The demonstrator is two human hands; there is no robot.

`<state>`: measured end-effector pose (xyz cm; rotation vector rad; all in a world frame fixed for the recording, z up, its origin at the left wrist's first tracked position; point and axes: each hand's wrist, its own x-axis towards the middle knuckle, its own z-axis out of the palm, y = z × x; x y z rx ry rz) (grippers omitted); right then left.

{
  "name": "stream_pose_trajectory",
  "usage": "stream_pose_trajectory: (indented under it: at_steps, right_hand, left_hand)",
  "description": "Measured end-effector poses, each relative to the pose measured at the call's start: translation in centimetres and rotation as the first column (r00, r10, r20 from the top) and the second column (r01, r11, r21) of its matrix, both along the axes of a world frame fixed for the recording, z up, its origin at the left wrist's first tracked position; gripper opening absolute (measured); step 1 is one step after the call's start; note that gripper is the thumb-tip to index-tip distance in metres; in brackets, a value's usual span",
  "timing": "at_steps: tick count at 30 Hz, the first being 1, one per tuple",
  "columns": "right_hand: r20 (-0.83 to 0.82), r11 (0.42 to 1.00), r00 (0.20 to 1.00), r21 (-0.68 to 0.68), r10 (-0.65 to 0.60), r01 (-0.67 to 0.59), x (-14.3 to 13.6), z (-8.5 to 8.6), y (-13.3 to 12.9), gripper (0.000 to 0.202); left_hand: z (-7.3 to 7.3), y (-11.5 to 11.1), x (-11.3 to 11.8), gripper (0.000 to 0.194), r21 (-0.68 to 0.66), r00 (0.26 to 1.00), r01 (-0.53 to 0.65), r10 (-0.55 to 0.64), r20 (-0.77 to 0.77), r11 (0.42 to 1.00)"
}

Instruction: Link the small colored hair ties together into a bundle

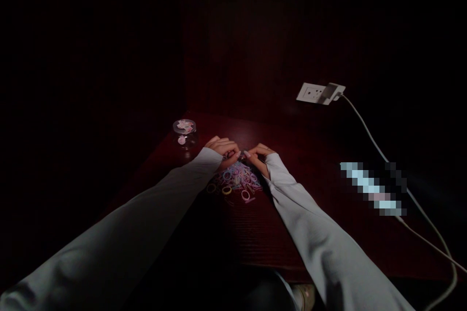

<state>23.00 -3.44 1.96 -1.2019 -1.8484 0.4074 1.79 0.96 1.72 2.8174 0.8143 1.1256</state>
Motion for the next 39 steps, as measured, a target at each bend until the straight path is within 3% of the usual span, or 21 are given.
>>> stream_pose_trajectory:
  at_steps: [12, 29, 39]
  right_hand:
    - [0.027, 1.0, 1.0, 0.018, -0.002, 0.002, -0.03, -0.14, 0.07, 0.037]
    - [0.001, 0.999, 1.0, 0.036, 0.012, -0.012, -0.47, -0.4, -0.03, 0.038]
    - [0.029, 0.998, 1.0, 0.062, -0.003, 0.001, -0.57, -0.33, -0.16, 0.034]
  left_hand:
    - [-0.43, 0.21, 0.16, 0.026, 0.006, 1.0, 0.011, -0.011, 0.029, 1.0]
    - [0.0, 0.09, 0.15, 0.03, -0.022, 0.993, 0.064, -0.066, -0.102, 0.998]
    - [-0.01, 0.1, 0.05, 0.028, -0.009, 0.996, 0.065, -0.066, -0.055, 0.998]
